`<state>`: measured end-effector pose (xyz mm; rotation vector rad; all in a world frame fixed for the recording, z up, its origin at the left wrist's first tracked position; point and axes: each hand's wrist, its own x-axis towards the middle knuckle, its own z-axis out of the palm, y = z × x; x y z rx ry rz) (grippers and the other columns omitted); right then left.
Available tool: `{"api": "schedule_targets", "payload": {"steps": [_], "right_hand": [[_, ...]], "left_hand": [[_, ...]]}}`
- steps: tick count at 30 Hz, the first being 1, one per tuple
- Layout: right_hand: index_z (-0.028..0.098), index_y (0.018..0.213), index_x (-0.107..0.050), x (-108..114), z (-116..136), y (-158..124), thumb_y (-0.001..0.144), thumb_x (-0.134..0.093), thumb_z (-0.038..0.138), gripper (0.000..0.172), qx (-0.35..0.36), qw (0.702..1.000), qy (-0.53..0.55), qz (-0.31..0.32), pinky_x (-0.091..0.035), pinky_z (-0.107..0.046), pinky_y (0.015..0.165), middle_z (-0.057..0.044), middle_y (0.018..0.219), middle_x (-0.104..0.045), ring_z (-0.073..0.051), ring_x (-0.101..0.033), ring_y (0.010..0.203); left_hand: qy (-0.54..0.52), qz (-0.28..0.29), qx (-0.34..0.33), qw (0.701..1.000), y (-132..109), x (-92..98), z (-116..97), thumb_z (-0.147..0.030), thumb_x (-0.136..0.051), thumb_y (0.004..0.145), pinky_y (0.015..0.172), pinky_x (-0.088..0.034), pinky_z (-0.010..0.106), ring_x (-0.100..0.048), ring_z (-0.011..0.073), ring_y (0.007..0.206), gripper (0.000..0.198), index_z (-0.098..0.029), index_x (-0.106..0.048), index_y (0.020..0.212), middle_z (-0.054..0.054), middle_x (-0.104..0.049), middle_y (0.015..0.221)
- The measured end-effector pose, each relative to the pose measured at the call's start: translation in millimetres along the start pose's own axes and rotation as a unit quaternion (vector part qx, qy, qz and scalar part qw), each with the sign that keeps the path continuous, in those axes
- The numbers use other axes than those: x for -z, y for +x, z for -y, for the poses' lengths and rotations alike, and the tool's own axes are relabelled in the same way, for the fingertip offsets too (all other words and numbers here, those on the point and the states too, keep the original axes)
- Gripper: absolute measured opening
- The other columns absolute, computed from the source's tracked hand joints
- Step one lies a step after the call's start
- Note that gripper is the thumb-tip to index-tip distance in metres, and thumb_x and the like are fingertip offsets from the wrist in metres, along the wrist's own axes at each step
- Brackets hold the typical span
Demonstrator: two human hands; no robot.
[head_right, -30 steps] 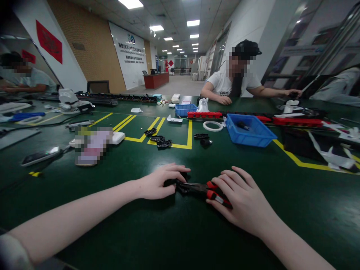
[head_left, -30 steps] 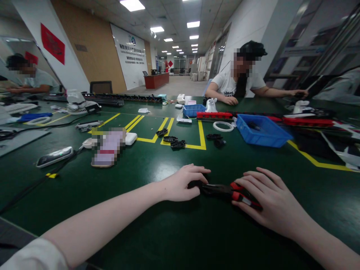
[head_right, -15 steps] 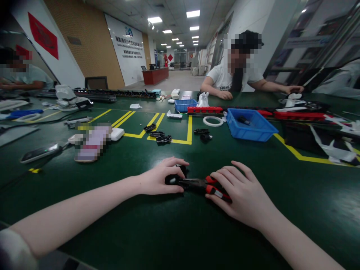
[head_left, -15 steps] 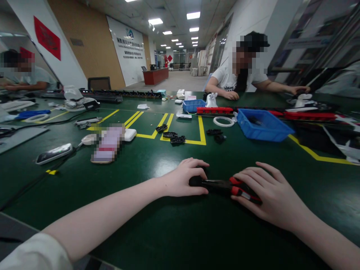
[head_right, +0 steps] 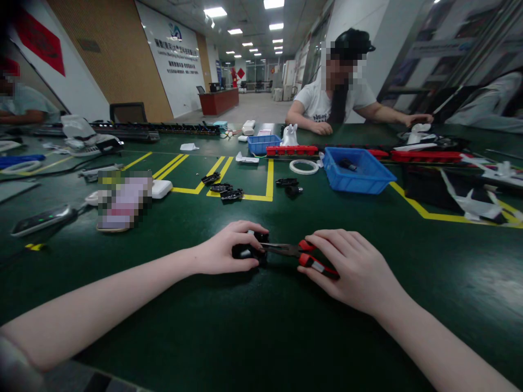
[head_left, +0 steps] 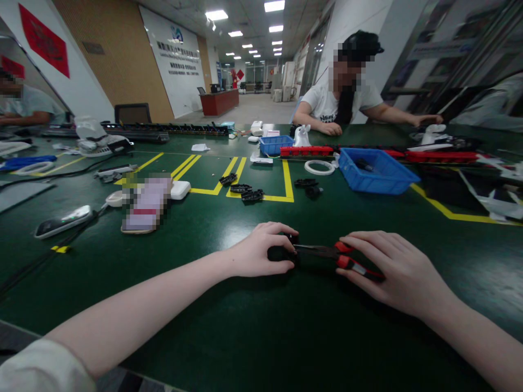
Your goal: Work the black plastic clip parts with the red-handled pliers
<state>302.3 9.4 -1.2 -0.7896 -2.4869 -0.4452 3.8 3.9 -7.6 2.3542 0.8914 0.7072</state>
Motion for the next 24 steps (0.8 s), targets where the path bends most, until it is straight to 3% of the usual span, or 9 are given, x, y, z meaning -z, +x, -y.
{"api": "schedule_targets", "payload": {"steps": [7,13,24], "right_hand": [[0.015,0.115,-0.058,0.1,0.5,1.9,0.088,-0.060,0.040,0.037,0.030,0.999,-0.020,0.007,-0.051,-0.040,0.077,-0.013,0.103,-0.068,-0.026,-0.064,0.091],[0.017,0.114,-0.060,0.8,0.3,1.5,0.088,-0.060,0.040,0.035,0.028,0.999,-0.016,0.004,-0.051,-0.039,0.078,-0.012,0.103,-0.069,-0.025,-0.064,0.091],[0.013,0.107,-0.062,0.4,5.6,2.6,0.087,-0.061,0.037,0.031,0.034,0.999,-0.002,0.017,-0.050,-0.035,0.070,-0.012,0.098,-0.068,-0.022,-0.063,0.082]], "left_hand": [[0.006,0.008,0.004,1.000,0.0,-0.4,0.7,-0.025,-0.069,0.083,0.118,-0.018,0.054,-0.045,0.0268,0.135,0.017,-0.021,-0.067,0.100,0.007,-0.055,0.138],[-0.034,0.005,-0.003,0.999,0.0,0.4,0.3,-0.022,-0.069,0.083,0.112,-0.035,0.045,-0.047,0.0255,0.133,0.016,-0.019,-0.068,0.098,0.009,-0.056,0.136],[-0.052,0.007,-0.007,0.999,0.3,1.7,-1.2,-0.026,-0.074,0.080,0.108,-0.040,0.046,-0.052,0.0271,0.127,0.020,-0.019,-0.068,0.098,0.010,-0.056,0.134]]}}
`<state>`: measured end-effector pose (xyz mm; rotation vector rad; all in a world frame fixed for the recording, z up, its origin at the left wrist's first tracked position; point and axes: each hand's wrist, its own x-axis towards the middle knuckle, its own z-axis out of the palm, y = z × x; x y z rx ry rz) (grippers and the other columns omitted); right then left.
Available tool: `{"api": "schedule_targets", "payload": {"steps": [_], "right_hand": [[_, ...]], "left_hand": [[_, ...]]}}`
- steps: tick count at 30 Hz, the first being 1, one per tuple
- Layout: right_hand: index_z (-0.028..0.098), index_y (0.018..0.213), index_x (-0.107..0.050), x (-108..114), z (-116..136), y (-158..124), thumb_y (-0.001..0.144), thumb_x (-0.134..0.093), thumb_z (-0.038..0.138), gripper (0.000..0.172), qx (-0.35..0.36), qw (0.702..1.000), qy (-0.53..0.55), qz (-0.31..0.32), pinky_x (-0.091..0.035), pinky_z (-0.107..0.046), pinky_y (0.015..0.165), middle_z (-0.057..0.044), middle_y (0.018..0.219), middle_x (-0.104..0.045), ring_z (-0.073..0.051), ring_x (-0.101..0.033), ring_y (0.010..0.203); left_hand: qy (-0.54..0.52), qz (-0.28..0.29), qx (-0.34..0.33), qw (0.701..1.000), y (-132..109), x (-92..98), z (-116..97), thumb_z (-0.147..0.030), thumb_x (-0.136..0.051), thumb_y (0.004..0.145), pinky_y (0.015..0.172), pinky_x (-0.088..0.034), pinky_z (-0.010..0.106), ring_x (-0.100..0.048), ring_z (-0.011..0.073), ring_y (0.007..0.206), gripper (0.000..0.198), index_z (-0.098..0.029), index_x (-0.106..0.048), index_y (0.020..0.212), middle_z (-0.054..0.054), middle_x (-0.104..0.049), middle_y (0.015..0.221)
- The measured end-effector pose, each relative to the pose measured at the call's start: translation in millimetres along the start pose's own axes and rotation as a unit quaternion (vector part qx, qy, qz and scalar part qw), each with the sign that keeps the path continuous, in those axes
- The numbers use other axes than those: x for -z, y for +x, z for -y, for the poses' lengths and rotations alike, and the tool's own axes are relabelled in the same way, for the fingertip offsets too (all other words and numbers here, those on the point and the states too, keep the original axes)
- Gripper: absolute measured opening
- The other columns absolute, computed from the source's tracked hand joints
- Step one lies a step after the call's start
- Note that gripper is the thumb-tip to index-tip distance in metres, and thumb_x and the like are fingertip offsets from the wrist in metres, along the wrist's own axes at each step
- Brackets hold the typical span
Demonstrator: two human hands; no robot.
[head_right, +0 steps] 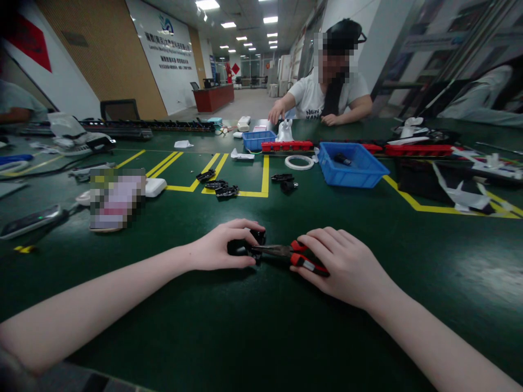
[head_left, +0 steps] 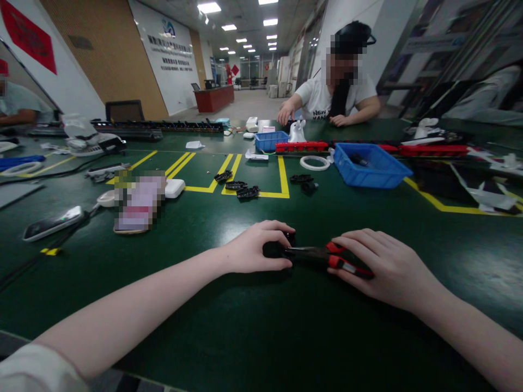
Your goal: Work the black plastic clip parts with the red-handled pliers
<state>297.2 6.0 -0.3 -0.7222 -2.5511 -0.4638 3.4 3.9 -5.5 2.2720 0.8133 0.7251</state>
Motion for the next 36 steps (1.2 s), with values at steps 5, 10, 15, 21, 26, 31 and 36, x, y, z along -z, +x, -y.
{"api": "schedule_targets", "payload": {"steps": [5,10,15,21,26,31,36], "right_hand": [[0.012,0.108,-0.061,0.4,0.6,-0.3,0.087,-0.061,0.037,0.032,0.009,1.000,-0.004,-0.006,-0.051,-0.034,0.071,-0.013,0.098,-0.067,-0.022,-0.063,0.083],[0.011,0.111,-0.060,1.4,-2.9,-2.7,0.087,-0.062,0.038,0.036,0.001,1.000,-0.006,-0.011,-0.051,-0.035,0.074,-0.013,0.101,-0.067,-0.023,-0.063,0.087],[0.012,0.113,-0.060,1.2,-4.0,-2.4,0.086,-0.063,0.039,0.038,-0.007,1.000,-0.015,-0.012,-0.050,-0.037,0.077,-0.013,0.103,-0.067,-0.024,-0.063,0.091],[0.012,0.114,-0.061,-1.0,-0.6,-1.9,0.087,-0.063,0.038,0.037,-0.003,1.000,-0.003,-0.009,-0.052,-0.036,0.076,-0.013,0.103,-0.067,-0.024,-0.064,0.090],[0.012,0.114,-0.060,-1.2,0.2,-2.6,0.088,-0.061,0.037,0.035,0.007,1.000,-0.008,-0.017,-0.053,-0.036,0.075,-0.013,0.103,-0.068,-0.023,-0.064,0.089],[0.012,0.114,-0.060,-1.0,0.6,-3.2,0.088,-0.062,0.035,0.035,0.015,0.999,-0.018,-0.026,-0.053,-0.036,0.074,-0.013,0.102,-0.068,-0.023,-0.064,0.087],[0.011,0.112,-0.061,-1.2,1.0,-1.6,0.087,-0.063,0.035,0.035,0.018,1.000,-0.014,-0.021,-0.053,-0.035,0.073,-0.014,0.101,-0.068,-0.023,-0.064,0.087]], "left_hand": [[0.003,0.004,0.006,1.000,0.4,-0.4,1.2,-0.030,-0.074,0.081,0.106,-0.041,0.045,-0.052,0.0261,0.126,0.019,-0.019,-0.067,0.095,0.009,-0.057,0.134],[0.004,0.002,0.005,1.000,0.5,-0.3,1.8,-0.029,-0.074,0.082,0.106,-0.042,0.044,-0.053,0.0248,0.126,0.020,-0.019,-0.066,0.096,0.009,-0.056,0.134],[0.002,-0.002,0.001,1.000,0.9,-0.2,1.5,-0.029,-0.076,0.080,0.107,-0.042,0.043,-0.054,0.0237,0.124,0.034,-0.020,-0.064,0.111,0.009,-0.058,0.132],[0.005,0.001,0.002,1.000,1.1,-0.3,1.7,-0.029,-0.075,0.081,0.106,-0.042,0.045,-0.054,0.0250,0.124,0.028,-0.020,-0.065,0.106,0.009,-0.057,0.133],[0.009,0.000,0.002,1.000,0.4,-1.2,3.0,-0.030,-0.074,0.081,0.105,-0.042,0.045,-0.053,0.0247,0.124,0.022,-0.020,-0.067,0.099,0.008,-0.057,0.133],[0.011,0.002,-0.001,1.000,1.1,-0.3,2.8,-0.031,-0.074,0.082,0.106,-0.042,0.044,-0.054,0.0241,0.124,0.023,-0.019,-0.067,0.100,0.009,-0.057,0.133],[0.021,0.008,-0.002,1.000,1.8,0.0,0.1,-0.033,-0.076,0.079,0.105,-0.043,0.046,-0.053,0.0266,0.124,0.027,-0.020,-0.065,0.100,0.009,-0.056,0.133]]}}
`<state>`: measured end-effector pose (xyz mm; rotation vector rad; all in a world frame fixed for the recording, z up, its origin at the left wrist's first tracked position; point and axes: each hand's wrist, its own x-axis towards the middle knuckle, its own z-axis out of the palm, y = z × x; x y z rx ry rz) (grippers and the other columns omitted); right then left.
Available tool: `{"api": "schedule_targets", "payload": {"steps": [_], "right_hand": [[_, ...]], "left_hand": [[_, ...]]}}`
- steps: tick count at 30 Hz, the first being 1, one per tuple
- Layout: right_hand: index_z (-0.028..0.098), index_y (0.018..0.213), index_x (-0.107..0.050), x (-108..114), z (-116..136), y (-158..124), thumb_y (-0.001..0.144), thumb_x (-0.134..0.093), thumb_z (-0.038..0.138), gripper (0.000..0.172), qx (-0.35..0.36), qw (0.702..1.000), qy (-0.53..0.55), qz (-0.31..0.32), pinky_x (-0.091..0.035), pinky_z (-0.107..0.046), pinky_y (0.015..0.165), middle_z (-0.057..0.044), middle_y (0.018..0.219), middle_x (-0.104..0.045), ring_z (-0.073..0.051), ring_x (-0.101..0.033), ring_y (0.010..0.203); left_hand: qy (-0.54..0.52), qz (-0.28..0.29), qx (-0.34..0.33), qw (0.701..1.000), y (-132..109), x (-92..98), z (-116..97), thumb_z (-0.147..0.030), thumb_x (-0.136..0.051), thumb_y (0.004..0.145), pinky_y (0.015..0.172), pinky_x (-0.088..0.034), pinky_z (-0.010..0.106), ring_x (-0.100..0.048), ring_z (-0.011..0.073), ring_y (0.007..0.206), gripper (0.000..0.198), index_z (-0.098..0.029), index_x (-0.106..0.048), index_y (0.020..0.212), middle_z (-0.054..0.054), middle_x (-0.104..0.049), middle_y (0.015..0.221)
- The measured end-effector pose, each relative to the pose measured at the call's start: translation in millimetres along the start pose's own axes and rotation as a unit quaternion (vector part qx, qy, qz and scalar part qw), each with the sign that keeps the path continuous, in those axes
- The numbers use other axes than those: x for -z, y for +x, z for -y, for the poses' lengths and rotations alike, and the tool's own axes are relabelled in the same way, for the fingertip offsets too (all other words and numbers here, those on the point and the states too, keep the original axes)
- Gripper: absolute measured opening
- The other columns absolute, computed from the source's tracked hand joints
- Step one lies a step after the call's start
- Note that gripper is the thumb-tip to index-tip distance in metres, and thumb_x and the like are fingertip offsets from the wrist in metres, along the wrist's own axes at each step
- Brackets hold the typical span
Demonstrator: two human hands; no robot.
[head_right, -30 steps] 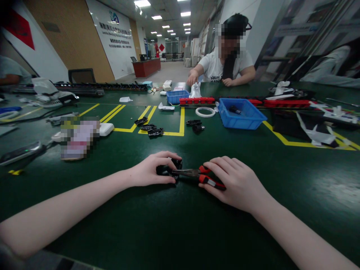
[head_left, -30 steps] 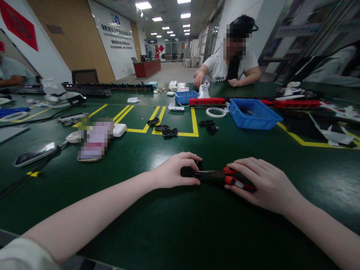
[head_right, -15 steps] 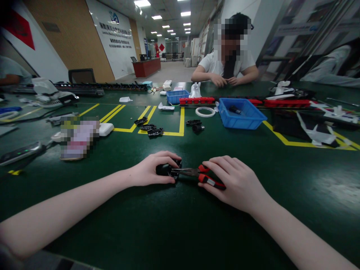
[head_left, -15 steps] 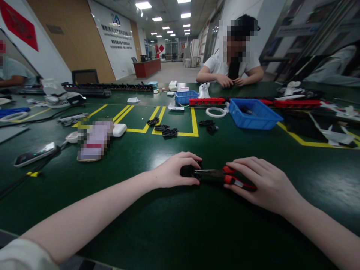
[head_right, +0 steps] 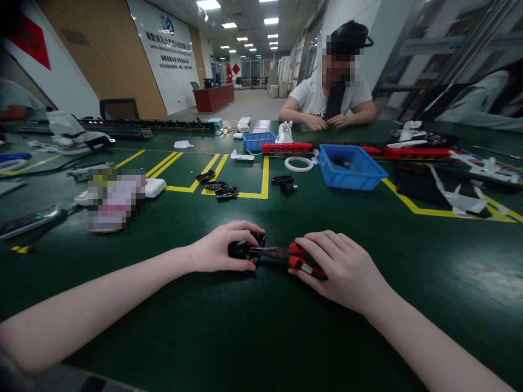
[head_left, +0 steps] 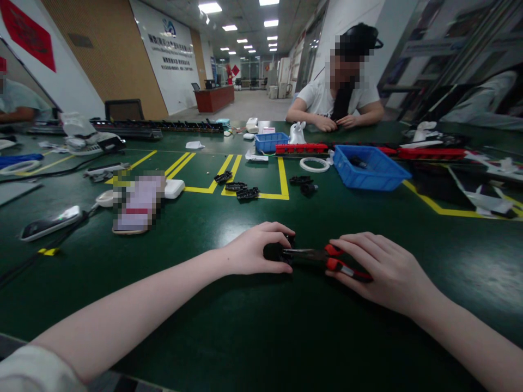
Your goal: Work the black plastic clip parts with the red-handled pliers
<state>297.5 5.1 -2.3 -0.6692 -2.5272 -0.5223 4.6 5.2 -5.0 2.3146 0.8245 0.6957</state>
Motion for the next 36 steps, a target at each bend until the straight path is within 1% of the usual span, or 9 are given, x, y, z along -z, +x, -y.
{"api": "schedule_targets", "payload": {"steps": [2,5,8,13,19,24,29,32,36], "right_hand": [[0.010,0.111,-0.061,-0.1,0.0,0.2,0.087,-0.062,0.036,0.035,-0.001,1.000,0.006,0.006,-0.053,-0.035,0.072,-0.014,0.100,-0.068,-0.023,-0.064,0.085],[0.010,0.111,-0.061,0.5,0.6,0.2,0.087,-0.062,0.036,0.035,-0.001,1.000,0.010,0.007,-0.054,-0.035,0.071,-0.014,0.100,-0.067,-0.023,-0.065,0.085],[0.011,0.111,-0.061,2.1,1.7,0.9,0.087,-0.061,0.036,0.035,-0.002,1.000,0.011,0.003,-0.055,-0.036,0.072,-0.015,0.100,-0.068,-0.024,-0.065,0.086],[0.013,0.112,-0.062,4.3,2.7,1.6,0.087,-0.061,0.037,0.034,-0.011,1.000,0.019,0.005,-0.056,-0.037,0.073,-0.014,0.101,-0.068,-0.024,-0.066,0.087],[0.015,0.128,-0.057,3.9,4.8,1.7,0.086,-0.063,0.035,0.047,-0.036,0.999,0.003,0.008,-0.054,-0.039,0.077,-0.015,0.113,-0.067,-0.026,-0.065,0.094],[0.015,0.121,-0.060,2.6,3.1,2.7,0.088,-0.060,0.034,0.038,-0.029,0.999,-0.018,0.011,-0.050,-0.038,0.079,-0.012,0.104,-0.070,-0.024,-0.064,0.091],[0.018,0.118,-0.061,1.5,2.0,2.7,0.088,-0.060,0.037,0.035,-0.035,0.999,-0.034,0.000,-0.042,-0.044,0.089,-0.010,0.103,-0.070,-0.025,-0.064,0.092],[0.018,0.114,-0.062,2.1,4.4,3.7,0.087,-0.062,0.038,0.033,-0.040,0.999,-0.035,-0.007,-0.038,-0.047,0.098,-0.009,0.101,-0.071,-0.026,-0.064,0.098],[0.020,0.112,-0.062,2.5,7.4,4.2,0.087,-0.061,0.037,0.030,-0.046,0.998,-0.041,-0.019,-0.033,-0.049,0.104,-0.008,0.101,-0.071,-0.028,-0.062,0.107]], "left_hand": [[0.007,0.001,0.007,1.000,-0.4,-1.1,-1.5,-0.034,-0.077,0.078,0.103,-0.045,0.046,-0.053,0.0280,0.124,0.032,-0.020,-0.063,0.103,0.010,-0.053,0.135],[0.009,-0.015,0.018,1.000,-1.8,-2.8,-3.7,-0.035,-0.079,0.076,0.102,-0.046,0.045,-0.054,0.0280,0.123,0.044,-0.019,-0.058,0.112,0.012,-0.050,0.137],[0.017,-0.013,0.021,1.000,-3.0,-2.9,-6.4,-0.035,-0.078,0.077,0.105,-0.044,0.045,-0.052,0.0275,0.124,0.053,-0.019,-0.054,0.121,0.013,-0.053,0.135],[0.046,0.001,0.011,0.999,-3.0,-2.4,-8.1,-0.034,-0.073,0.081,0.108,-0.040,0.045,-0.050,0.0269,0.126,0.052,-0.019,-0.052,0.126,0.012,-0.056,0.134],[0.088,0.017,0.006,0.996,-2.1,-4.2,-6.4,-0.036,-0.068,0.084,0.109,-0.039,0.047,-0.048,0.0280,0.128,0.053,-0.019,-0.048,0.130,0.012,-0.053,0.136],[0.128,0.033,-0.016,0.991,-2.4,-4.0,-7.9,-0.036,-0.064,0.088,0.115,-0.032,0.048,-0.038,0.0286,0.137,0.053,-0.018,-0.045,0.134,0.011,-0.052,0.139],[0.128,0.034,-0.015,0.991,-1.8,-3.3,-9.0,-0.037,-0.062,0.091,0.112,-0.036,0.047,-0.042,0.0277,0.133,0.050,-0.019,-0.045,0.134,0.012,-0.053,0.137],[0.120,0.037,-0.013,0.992,-1.0,-3.0,-9.2,-0.039,-0.062,0.091,0.111,-0.038,0.046,-0.044,0.0275,0.131,0.050,-0.018,-0.046,0.133,0.012,-0.054,0.136],[0.120,0.042,-0.012,0.992,-0.4,-3.3,-8.7,-0.041,-0.060,0.092,0.110,-0.039,0.046,-0.045,0.0276,0.130,0.052,-0.018,-0.045,0.136,0.012,-0.054,0.135]]}}
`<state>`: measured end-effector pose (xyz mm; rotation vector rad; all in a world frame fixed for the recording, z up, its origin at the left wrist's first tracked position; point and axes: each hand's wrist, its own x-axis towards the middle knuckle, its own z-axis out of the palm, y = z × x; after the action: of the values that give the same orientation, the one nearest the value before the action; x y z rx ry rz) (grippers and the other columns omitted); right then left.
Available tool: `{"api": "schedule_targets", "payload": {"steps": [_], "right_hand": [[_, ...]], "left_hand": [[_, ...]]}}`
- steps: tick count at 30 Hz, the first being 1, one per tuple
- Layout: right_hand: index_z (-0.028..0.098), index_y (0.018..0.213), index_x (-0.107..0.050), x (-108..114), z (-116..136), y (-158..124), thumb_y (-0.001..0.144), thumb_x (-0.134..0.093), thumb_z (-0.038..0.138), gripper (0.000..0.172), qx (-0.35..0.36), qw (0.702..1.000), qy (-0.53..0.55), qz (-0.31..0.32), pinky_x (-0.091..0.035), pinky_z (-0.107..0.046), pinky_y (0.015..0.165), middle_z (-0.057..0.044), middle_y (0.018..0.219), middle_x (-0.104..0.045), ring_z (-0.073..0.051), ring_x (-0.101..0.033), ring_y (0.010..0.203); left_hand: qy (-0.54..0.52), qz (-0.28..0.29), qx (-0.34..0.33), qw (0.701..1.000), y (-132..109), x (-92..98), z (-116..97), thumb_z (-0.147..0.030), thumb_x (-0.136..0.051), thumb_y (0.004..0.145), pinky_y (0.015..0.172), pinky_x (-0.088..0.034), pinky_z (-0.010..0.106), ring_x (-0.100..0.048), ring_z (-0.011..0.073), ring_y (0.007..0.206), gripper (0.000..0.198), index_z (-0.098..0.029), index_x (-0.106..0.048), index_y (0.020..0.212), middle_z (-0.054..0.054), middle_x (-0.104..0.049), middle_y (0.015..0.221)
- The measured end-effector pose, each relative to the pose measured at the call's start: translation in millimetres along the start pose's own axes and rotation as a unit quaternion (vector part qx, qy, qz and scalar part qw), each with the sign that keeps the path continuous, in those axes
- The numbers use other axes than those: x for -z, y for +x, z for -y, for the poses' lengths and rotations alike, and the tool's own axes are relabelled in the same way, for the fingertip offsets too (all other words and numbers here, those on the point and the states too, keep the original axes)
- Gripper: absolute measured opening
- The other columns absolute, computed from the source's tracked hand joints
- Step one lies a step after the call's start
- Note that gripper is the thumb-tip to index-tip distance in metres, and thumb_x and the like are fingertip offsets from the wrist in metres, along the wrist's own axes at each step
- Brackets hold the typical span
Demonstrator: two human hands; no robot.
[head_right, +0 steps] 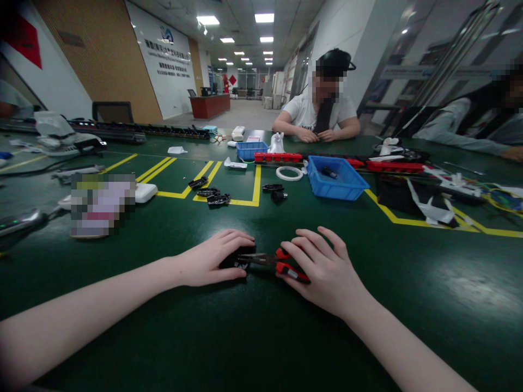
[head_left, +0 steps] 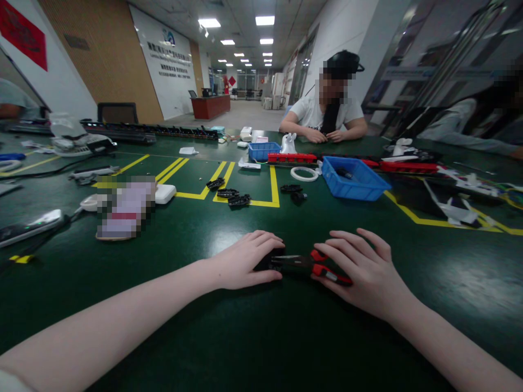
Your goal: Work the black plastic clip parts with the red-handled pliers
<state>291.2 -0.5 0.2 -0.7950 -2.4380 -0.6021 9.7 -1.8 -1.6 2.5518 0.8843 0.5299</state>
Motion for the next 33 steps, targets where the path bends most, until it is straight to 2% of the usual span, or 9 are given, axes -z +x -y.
{"api": "schedule_targets", "payload": {"steps": [5,13,27,33], "right_hand": [[0.022,0.115,-0.062,-0.5,-0.8,-1.4,0.086,-0.062,0.036,0.032,-0.004,1.000,0.003,0.008,-0.030,-0.050,0.106,-0.007,0.103,-0.071,-0.029,-0.060,0.111],[0.021,0.113,-0.061,-1.6,-4.7,-3.3,0.086,-0.061,0.043,0.035,-0.024,0.998,0.047,0.027,-0.027,-0.052,0.108,-0.007,0.103,-0.071,-0.029,-0.059,0.113],[0.022,0.107,-0.062,-0.8,-1.5,-1.1,0.085,-0.063,0.042,0.030,-0.020,0.998,0.050,0.011,-0.029,-0.050,0.106,-0.006,0.096,-0.072,-0.028,-0.062,0.106],[0.021,0.107,-0.062,-0.3,-2.1,-0.1,0.085,-0.063,0.042,0.031,-0.011,0.998,0.062,0.027,-0.030,-0.049,0.106,-0.006,0.096,-0.072,-0.027,-0.063,0.103]], "left_hand": [[0.005,0.000,0.011,1.000,-0.6,-1.4,0.9,-0.044,-0.058,0.092,0.108,-0.040,0.047,-0.046,0.0290,0.128,0.062,-0.021,-0.037,0.145,0.012,-0.050,0.140],[0.007,-0.003,0.004,1.000,-0.7,-3.0,2.0,-0.043,-0.062,0.089,0.107,-0.041,0.046,-0.048,0.0286,0.126,0.064,-0.022,-0.039,0.144,0.011,-0.051,0.138],[0.009,-0.006,0.009,1.000,-0.8,-2.5,2.0,-0.048,-0.063,0.088,0.104,-0.043,0.047,-0.051,0.0293,0.121,0.062,-0.021,-0.044,0.140,0.012,-0.053,0.135],[0.014,0.000,0.012,1.000,-1.0,-1.9,0.7,-0.048,-0.064,0.087,0.103,-0.044,0.045,-0.051,0.0287,0.121,0.063,-0.021,-0.043,0.140,0.011,-0.052,0.135]]}}
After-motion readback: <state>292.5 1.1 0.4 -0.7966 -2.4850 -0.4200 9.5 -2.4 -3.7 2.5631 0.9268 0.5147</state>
